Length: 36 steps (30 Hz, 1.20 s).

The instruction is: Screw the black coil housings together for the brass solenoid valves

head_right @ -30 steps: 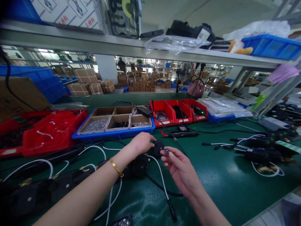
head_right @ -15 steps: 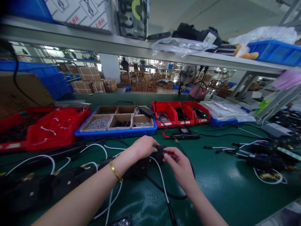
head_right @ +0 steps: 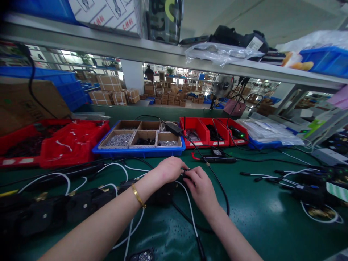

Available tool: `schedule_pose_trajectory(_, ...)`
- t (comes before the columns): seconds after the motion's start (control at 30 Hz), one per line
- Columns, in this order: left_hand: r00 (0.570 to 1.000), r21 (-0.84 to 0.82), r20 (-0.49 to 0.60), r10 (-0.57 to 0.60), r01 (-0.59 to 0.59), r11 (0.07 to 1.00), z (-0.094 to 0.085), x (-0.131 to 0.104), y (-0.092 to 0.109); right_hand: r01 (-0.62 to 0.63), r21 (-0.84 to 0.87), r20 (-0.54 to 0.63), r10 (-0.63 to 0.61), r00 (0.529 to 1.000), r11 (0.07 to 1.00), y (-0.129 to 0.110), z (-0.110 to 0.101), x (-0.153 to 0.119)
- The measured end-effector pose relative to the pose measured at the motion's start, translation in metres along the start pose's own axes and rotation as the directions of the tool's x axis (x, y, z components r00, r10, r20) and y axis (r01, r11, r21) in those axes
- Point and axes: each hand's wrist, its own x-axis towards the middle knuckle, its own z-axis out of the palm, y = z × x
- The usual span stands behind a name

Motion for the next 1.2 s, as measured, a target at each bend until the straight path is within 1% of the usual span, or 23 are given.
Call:
schedule_pose_trajectory(0.13,1.000,0.005,0.023,-0.010,0.010,1.000,-0.003,-0.002,-0.001,0.012,-0.070,0.034,-0.009,0.999,0.997,0.001,0.000,0.001)
schedule_pose_trajectory(0.23,0.999,0.000,0.030,-0.020,0.020,1.000,-0.004,-0.002,0.000,0.001,-0.092,0.069,0.005,0.998,0.996,0.002,-0.001,0.003)
schedule_pose_trajectory(0.3,0.999,-0.002,0.040,-0.026,0.026,1.000,-0.005,-0.003,0.001,-0.037,-0.096,0.079,0.044,0.996,0.995,0.003,-0.001,0.005)
schedule_pose_trajectory(0.37,0.998,-0.003,0.060,-0.025,0.025,1.000,-0.007,-0.003,0.002,-0.101,-0.100,0.077,0.109,0.991,0.990,0.006,-0.001,0.008)
schedule_pose_trajectory(0.5,0.994,-0.004,0.111,0.000,0.000,1.000,-0.011,-0.002,0.004,-0.217,-0.111,0.081,0.227,0.971,0.970,0.012,0.000,0.013)
schedule_pose_trajectory(0.7,0.994,-0.019,0.106,-0.009,0.011,1.000,-0.011,-0.003,0.003,-0.298,-0.117,0.094,0.309,0.946,0.947,0.016,0.000,0.015)
schedule_pose_trajectory(0.87,0.997,-0.034,0.068,-0.035,0.037,0.999,-0.010,-0.004,0.005,-0.324,-0.100,0.147,0.336,0.930,0.941,0.025,-0.002,0.020)
schedule_pose_trajectory(1.0,0.995,-0.026,0.048,-0.083,0.084,0.996,-0.005,-0.001,0.010,-0.319,-0.065,0.187,0.325,0.927,0.946,0.030,-0.003,0.022)
schedule_pose_trajectory(1.2,0.988,-0.050,0.059,-0.144,0.147,0.988,0.000,-0.001,0.013,-0.324,0.022,0.167,0.316,0.934,0.946,0.027,0.004,0.021)
